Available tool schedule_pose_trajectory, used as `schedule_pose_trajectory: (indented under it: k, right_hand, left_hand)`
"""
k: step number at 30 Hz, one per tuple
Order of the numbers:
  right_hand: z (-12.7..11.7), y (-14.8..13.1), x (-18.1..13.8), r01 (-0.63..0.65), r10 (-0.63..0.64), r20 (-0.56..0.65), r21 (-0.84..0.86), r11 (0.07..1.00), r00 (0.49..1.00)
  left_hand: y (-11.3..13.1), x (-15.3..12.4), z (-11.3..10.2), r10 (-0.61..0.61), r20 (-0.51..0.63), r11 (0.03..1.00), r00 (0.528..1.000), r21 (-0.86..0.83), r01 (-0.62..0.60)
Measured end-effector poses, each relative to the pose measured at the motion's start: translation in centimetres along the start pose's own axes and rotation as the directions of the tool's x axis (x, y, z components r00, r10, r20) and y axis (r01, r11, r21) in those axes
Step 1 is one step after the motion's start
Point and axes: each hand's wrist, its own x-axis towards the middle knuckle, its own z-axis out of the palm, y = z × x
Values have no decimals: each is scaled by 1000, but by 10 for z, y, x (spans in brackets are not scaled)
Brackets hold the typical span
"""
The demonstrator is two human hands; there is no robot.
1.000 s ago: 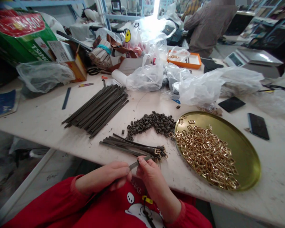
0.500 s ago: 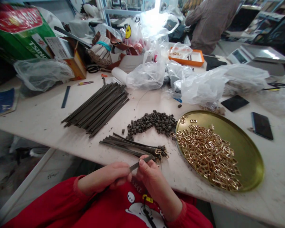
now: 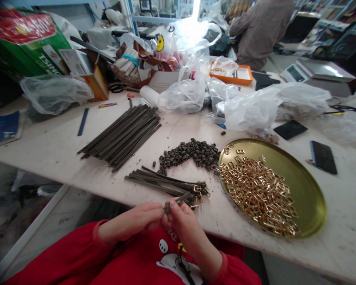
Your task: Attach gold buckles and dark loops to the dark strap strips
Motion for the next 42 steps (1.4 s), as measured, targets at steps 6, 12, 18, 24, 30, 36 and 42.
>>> schedule_pose_trajectory:
  k: [6,12,18,24,30,36,42]
  right_hand:
    - [-19,-11,0,113,-171,-161,-320,941,972]
    - [-20,-17,3,91,-168,-212,-331,939,963]
    - [-22,-18,3,92,-162,-217,-301,949,963]
    - [-17,-16,1,64,-103,-135,-265,962,986]
    - [-13,-16,-3,36,-46,-24,-312,950,999]
    - [-13,-16,-5,62,-77,-48,-267,962,996]
    - [-18,-10,-4,10,-17,-35,-176,984,999]
  left_hand:
    - [-5,-4,-6,-64,69,992,996,-101,71]
    - [-6,-7,-8,-93,85,968,992,-227,110]
    - [-13,-2,-11,-117,124,932,985,-330,152]
    - [-11,-1,-11,-180,164,918,970,-326,226]
    - [-16,-1,-10,-69,-5,987,998,-148,67]
    - [-16,-2,-8,28,-167,992,986,127,-7]
    - [-7,-4,-4,56,-213,972,975,235,-4]
